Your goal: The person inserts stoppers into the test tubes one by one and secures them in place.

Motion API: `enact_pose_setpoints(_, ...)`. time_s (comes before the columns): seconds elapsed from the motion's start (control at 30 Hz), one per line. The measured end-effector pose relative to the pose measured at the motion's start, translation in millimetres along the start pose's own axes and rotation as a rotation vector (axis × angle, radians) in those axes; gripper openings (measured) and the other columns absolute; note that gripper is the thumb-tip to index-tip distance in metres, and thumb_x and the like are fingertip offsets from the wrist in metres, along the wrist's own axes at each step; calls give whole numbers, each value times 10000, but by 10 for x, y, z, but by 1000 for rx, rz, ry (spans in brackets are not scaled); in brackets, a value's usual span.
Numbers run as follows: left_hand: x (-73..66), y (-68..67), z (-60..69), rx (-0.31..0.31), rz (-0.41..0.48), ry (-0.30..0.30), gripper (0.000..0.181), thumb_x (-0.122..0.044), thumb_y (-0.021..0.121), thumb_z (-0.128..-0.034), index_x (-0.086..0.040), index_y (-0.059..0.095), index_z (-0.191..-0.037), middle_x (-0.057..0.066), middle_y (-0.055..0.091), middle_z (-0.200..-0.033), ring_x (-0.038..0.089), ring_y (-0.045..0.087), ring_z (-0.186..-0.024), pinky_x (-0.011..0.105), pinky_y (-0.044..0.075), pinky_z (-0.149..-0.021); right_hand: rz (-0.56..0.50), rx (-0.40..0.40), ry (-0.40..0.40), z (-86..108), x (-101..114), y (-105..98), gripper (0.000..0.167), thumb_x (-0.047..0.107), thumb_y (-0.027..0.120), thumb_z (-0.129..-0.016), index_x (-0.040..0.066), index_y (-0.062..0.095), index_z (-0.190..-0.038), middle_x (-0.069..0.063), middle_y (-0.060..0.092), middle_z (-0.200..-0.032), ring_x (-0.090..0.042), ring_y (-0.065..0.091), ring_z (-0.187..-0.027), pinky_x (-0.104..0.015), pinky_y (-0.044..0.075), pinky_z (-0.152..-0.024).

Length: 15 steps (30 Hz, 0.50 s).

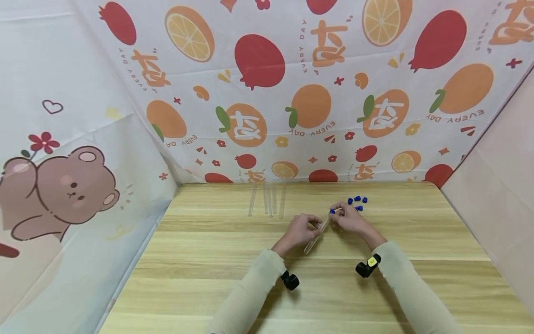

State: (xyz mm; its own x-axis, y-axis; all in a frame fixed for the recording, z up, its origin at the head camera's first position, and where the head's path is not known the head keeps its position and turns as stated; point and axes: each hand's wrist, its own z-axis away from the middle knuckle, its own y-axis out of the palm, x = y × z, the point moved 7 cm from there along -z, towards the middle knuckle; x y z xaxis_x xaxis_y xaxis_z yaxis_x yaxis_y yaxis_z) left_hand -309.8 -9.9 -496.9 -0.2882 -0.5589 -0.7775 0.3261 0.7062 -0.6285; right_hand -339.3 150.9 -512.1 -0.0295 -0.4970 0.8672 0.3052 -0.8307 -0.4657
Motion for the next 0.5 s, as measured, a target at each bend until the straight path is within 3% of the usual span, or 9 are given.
enact_pose_setpoints(0.5, 6, 73, 3, 7, -189, 13, 261, -89, 772, -873, -52, 759, -1131, 50, 784, -958, 93, 676, -805, 156, 519, -715, 4, 39, 30, -8, -139, 89, 265, 141, 563, -1032, -12, 534, -1246, -144, 723, -908, -178, 669, -780, -273, 536, -666)
